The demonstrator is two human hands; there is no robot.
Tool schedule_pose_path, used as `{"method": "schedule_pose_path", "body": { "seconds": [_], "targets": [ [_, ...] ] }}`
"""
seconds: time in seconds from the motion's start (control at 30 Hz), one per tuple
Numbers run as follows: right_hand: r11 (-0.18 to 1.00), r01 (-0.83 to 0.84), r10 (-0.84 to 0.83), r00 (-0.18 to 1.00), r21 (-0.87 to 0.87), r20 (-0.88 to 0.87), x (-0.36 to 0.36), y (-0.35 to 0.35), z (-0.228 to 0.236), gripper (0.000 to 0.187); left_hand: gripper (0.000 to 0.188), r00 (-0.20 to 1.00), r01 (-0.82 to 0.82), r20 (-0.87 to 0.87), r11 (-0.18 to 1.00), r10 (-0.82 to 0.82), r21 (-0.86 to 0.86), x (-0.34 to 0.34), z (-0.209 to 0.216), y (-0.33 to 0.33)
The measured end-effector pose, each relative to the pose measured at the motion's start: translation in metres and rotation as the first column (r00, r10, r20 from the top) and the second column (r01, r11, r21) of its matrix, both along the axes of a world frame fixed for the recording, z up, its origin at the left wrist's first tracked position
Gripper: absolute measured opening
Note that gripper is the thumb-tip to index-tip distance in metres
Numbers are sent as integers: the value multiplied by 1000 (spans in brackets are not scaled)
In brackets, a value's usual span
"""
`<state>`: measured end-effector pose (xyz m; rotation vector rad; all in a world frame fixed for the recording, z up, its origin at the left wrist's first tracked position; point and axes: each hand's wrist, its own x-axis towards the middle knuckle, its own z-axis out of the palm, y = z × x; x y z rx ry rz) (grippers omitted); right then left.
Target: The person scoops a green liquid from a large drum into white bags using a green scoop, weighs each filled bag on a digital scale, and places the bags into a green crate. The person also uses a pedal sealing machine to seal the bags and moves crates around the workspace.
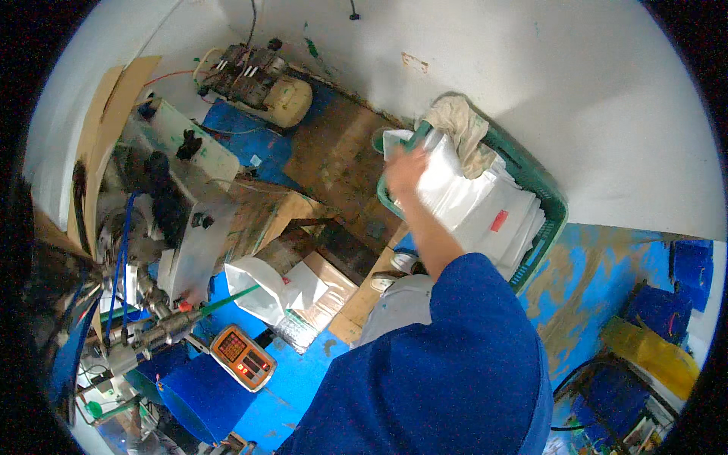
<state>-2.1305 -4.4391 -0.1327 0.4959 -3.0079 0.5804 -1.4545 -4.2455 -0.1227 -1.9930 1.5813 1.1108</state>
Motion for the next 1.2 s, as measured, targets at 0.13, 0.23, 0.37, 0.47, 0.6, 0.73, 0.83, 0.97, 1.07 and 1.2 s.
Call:
{"method": "schedule_pose_path", "body": {
  "seconds": [0.13,0.23,0.37,0.47,0.6,0.73,0.83,0.97,1.07,1.2],
  "targets": [
    [792,-73,-57,980,606,192,-109,112,-33,53,19,993,-51,-106,997,58,61,-29,29,-17],
    [708,-42,134,988,705,-76,-146,167,-25,36,19,936,-271,-201,956,289,115,-79,48,-52],
    [792,-149,226,972,593,-58,-150,196,-11,29,21,932,-252,-255,966,259,59,-152,57,-93],
    [857,-247,315,946,452,-80,-125,212,-38,26,22,933,-193,-307,981,190,21,-187,68,-105],
    [661,-579,552,806,477,215,-57,280,-94,26,22,941,-97,-319,993,111,59,-209,69,-103],
    [405,-668,416,743,624,525,-59,355,-118,28,22,975,46,-220,990,-15,135,-201,69,-94],
    [16,-776,442,571,631,692,-75,364,-102,27,23,970,136,-218,982,-106,128,-184,66,-93],
    [90,-926,120,375,366,919,-92,319,-35,30,22,937,-182,-253,954,242,238,-168,45,-103],
    [277,-932,35,252,233,967,-101,271,12,34,20,955,-79,-281,995,92,57,-171,34,-109],
    [818,-390,531,231,-423,815,-116,241,59,50,24,907,-222,-357,974,226,51,-186,15,-106]
  ]
}}
